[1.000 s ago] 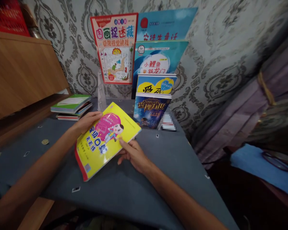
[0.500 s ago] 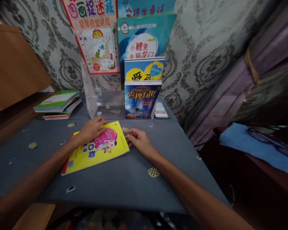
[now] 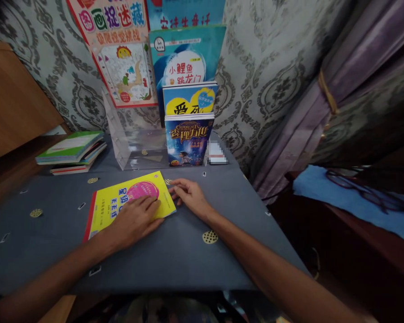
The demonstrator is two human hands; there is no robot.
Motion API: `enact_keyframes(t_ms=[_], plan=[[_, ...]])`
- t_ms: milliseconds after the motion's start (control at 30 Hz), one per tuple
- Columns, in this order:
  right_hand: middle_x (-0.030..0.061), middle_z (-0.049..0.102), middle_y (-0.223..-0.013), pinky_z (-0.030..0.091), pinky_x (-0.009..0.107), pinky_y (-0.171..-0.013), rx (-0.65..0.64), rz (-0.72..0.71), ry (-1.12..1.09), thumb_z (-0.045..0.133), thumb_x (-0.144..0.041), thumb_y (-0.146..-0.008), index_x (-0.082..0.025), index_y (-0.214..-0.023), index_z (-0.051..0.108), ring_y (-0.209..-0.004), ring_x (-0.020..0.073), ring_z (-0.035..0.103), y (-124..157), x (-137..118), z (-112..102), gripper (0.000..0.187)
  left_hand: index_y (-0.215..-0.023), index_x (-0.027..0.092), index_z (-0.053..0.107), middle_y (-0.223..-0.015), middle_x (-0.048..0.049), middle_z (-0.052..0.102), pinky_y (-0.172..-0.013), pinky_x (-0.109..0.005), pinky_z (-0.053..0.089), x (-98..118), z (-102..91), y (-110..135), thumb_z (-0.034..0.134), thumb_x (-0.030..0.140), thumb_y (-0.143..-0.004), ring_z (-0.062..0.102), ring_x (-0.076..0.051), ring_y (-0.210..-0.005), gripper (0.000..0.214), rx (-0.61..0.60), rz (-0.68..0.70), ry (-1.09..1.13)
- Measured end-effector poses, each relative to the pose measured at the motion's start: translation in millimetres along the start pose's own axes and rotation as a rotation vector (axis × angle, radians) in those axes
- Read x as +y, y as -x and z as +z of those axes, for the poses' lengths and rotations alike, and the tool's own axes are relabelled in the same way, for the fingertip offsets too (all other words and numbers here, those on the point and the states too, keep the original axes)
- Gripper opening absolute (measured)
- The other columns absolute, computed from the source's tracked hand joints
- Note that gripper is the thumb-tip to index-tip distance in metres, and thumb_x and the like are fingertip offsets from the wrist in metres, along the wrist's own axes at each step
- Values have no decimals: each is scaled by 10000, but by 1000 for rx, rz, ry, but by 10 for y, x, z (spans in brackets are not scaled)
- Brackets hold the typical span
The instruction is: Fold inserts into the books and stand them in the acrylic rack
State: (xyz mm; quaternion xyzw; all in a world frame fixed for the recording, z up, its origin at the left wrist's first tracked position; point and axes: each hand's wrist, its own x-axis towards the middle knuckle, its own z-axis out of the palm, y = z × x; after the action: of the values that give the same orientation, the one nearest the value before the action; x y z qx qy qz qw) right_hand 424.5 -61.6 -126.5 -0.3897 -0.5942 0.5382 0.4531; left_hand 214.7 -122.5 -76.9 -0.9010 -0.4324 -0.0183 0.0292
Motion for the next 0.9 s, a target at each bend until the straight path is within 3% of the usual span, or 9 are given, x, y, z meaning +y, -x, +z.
enact_keyframes(t_ms=[133, 233, 400, 733, 900], plan=[[80, 762, -948, 514, 220, -506, -42, 2, 10, 662, -405, -846, -181, -1105, 679, -692, 146, 691, 13, -32, 9, 342, -1075, 172, 679, -1116, -110, 733, -884, -433, 546, -29, -78, 17, 393, 340, -1036, 681, -282, -1047, 334, 0, -36, 128], [65, 752, -876, 501, 213, -500, -91, 16, 2, 671, -447, -841, -178, -1113, 682, -675, 147, 698, 8, -49, 7, 383, -1036, 211, 714, -1084, -66, 757, -898, -395, 535, -99, -69, 26, 420, 324, -1029, 690, -248, -1033, 315, 47, -76, 266], [18, 691, -749, 496, 204, -508, -91, 15, -3, 720, -485, -799, -167, -984, 719, -622, 114, 637, 8, -85, 12, 369, -985, 228, 733, -1065, -39, 767, -905, -367, 515, -138, -27, 19, 454, 289, -1006, 684, -231, -1031, 287, 83, -99, 359], [10, 678, -721, 501, 218, -537, -94, 15, 13, 751, -514, -761, -175, -922, 737, -621, 116, 613, 18, -121, 26, 376, -904, 188, 698, -974, -67, 749, -847, -368, 505, -58, -68, 32, 396, 239, -1006, 672, -227, -944, 323, 101, -64, 319], [39, 731, -757, 507, 222, -552, -96, 45, 18, 754, -540, -757, -164, -908, 741, -594, 107, 612, 21, -121, 29, 406, -943, 180, 684, -985, -76, 729, -851, -376, 513, -9, 8, 68, 458, 265, -994, 661, -231, -952, 247, 143, -24, 218]])
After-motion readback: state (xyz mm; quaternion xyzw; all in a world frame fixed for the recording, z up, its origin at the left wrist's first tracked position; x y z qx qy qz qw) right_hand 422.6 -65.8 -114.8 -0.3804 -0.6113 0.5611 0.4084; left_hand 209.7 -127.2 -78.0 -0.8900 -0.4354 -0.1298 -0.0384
